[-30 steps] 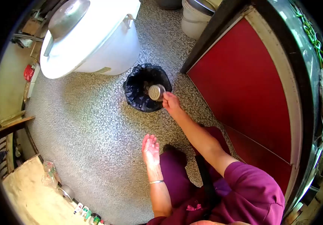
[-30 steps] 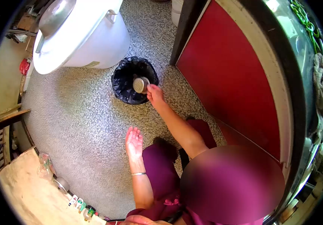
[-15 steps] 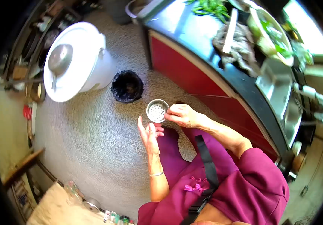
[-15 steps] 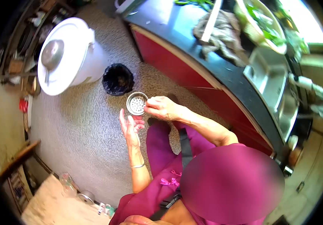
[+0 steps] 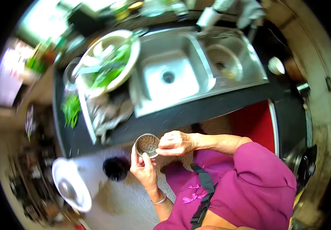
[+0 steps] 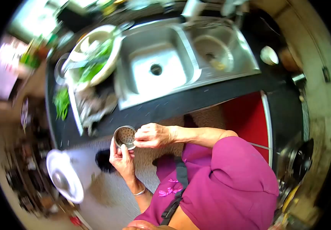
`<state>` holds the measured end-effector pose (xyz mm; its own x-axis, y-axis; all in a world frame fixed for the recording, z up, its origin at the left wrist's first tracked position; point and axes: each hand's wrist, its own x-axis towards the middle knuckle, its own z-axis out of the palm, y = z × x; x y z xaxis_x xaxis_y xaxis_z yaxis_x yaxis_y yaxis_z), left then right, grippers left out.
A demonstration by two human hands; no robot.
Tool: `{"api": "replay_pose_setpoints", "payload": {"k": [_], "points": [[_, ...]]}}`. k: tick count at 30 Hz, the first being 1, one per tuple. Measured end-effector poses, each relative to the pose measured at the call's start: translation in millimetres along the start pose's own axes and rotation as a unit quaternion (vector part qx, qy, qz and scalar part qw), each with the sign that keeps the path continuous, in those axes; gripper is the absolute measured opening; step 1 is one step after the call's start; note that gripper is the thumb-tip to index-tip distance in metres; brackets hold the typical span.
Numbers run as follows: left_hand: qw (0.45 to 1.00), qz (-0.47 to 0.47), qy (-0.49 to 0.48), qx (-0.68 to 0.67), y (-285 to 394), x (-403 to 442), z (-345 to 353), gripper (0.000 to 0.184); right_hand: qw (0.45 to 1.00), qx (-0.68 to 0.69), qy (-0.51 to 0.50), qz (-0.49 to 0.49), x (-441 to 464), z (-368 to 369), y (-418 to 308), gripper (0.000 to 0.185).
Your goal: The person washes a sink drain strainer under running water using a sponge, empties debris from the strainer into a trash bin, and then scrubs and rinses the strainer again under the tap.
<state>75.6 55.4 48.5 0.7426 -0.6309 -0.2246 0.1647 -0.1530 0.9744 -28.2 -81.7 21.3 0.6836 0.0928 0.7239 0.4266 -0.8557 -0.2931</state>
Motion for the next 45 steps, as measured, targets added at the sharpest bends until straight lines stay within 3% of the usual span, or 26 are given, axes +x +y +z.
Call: {"api": "replay_pose_setpoints", "payload": {"k": [2, 3, 7, 9, 13, 15, 17, 18, 19, 20, 22, 23, 25, 26, 28, 29, 30, 33, 37, 41, 43, 45], "points": [[0.996, 0.015, -0.08, -0.039, 11.9, 23.3, 95.8, 0.045, 0.994, -0.047, 0.054, 0.081, -36.6, -86.0, 35.5, 0.018], [0.994, 0.008, -0.108, 0.005, 16.8, 29.4, 124.7, 0.046, 0.988, -0.053, 0.071, 0.124, -50.5, -107.8, 42.9, 0.016], [0.916, 0.166, -0.263, 0.253, 2.8, 68.1, 254.4, 0.042, 0.936, -0.079, 0.081, 0.333, -135.8, -186.1, 89.4, 0.011], [0.867, 0.215, -0.32, 0.316, 0.0, 77.3, 290.5, 0.027, 0.921, -0.022, 0.114, 0.372, -159.6, -209.6, 104.2, 0.011], [0.841, 0.256, -0.292, 0.376, -9.6, 91.9, 321.6, 0.014, 0.92, -0.039, 0.098, 0.376, -173.1, -224.2, 125.0, 0.01], [0.826, 0.285, -0.285, 0.393, -10.8, 105.0, 328.8, 0.012, 0.924, -0.018, 0.135, 0.356, -175.4, -227.5, 135.1, 0.019], [0.871, 0.213, -0.267, 0.352, -16.4, 118.2, 328.7, 0.011, 0.902, -0.031, 0.14, 0.408, -180.4, -239.5, 136.1, 0.028], [0.919, 0.115, -0.256, 0.276, -21.0, 125.0, 326.3, 0.013, 0.882, -0.012, 0.082, 0.464, -197.7, -241.5, 143.0, 0.034], [0.955, 0.024, -0.256, 0.15, -35.0, 137.3, 320.5, 0.015, 0.871, -0.047, -0.019, 0.489, -219.1, -245.0, 152.2, 0.035], [0.963, -0.025, -0.247, 0.108, -35.9, 146.0, 314.4, 0.016, 0.819, -0.064, -0.172, 0.543, -233.3, -256.5, 157.2, 0.036], [0.965, -0.105, -0.238, 0.023, -40.3, 159.5, 302.5, 0.019, 0.723, -0.118, -0.305, 0.609, -273.0, -262.6, 169.1, 0.037], [0.955, -0.165, -0.237, -0.072, -45.1, 165.6, 297.9, 0.019, 0.722, -0.223, -0.359, 0.549, -286.1, -265.7, 170.5, 0.033], [0.947, -0.251, -0.159, -0.123, -41.3, 168.8, 298.2, 0.019, 0.603, -0.008, -0.326, 0.728, -262.4, -295.3, 183.9, 0.024], [0.941, -0.255, -0.176, -0.136, -45.5, 173.1, 293.1, 0.019, 0.598, -0.014, -0.328, 0.731, -264.1, -306.5, 182.8, 0.024], [0.937, -0.255, -0.184, -0.154, -53.7, 178.7, 285.2, 0.018, 0.69, -0.087, 0.0, 0.719, -268.3, -332.1, 172.5, 0.017], [0.935, -0.253, -0.186, -0.165, -57.0, 181.4, 282.6, 0.018, 0.694, -0.163, 0.136, 0.688, -265.7, -340.7, 164.5, 0.016], [0.937, -0.255, -0.171, -0.168, -57.2, 181.4, 282.2, 0.017, 0.701, -0.199, 0.202, 0.654, -281.7, -349.2, 168.9, 0.019], [0.925, -0.26, -0.208, -0.182, -67.3, 187.9, 273.5, 0.017, 0.701, -0.056, 0.336, 0.627, -251.4, -376.4, 164.8, 0.019], [0.915, -0.268, -0.236, -0.189, -54.6, 177.7, 291.1, 0.019, 0.715, -0.042, 0.34, 0.61, -246.2, -370.8, 171.7, 0.02], [0.876, -0.277, -0.315, -0.237, -43.6, 169.5, 323.9, 0.019, 0.638, -0.046, 0.053, 0.767, -295.8, -323.2, 178.1, 0.027], [0.863, -0.282, -0.339, -0.246, -38.8, 167.4, 335.0, 0.018, 0.622, 0.021, -0.053, 0.781, -298.8, -296.1, 172.2, 0.029], [0.856, -0.283, -0.337, -0.271, -40.9, 166.9, 340.7, 0.017, 0.645, -0.018, -0.14, 0.751, -292.1, -287.2, 164.8, 0.031]]}}
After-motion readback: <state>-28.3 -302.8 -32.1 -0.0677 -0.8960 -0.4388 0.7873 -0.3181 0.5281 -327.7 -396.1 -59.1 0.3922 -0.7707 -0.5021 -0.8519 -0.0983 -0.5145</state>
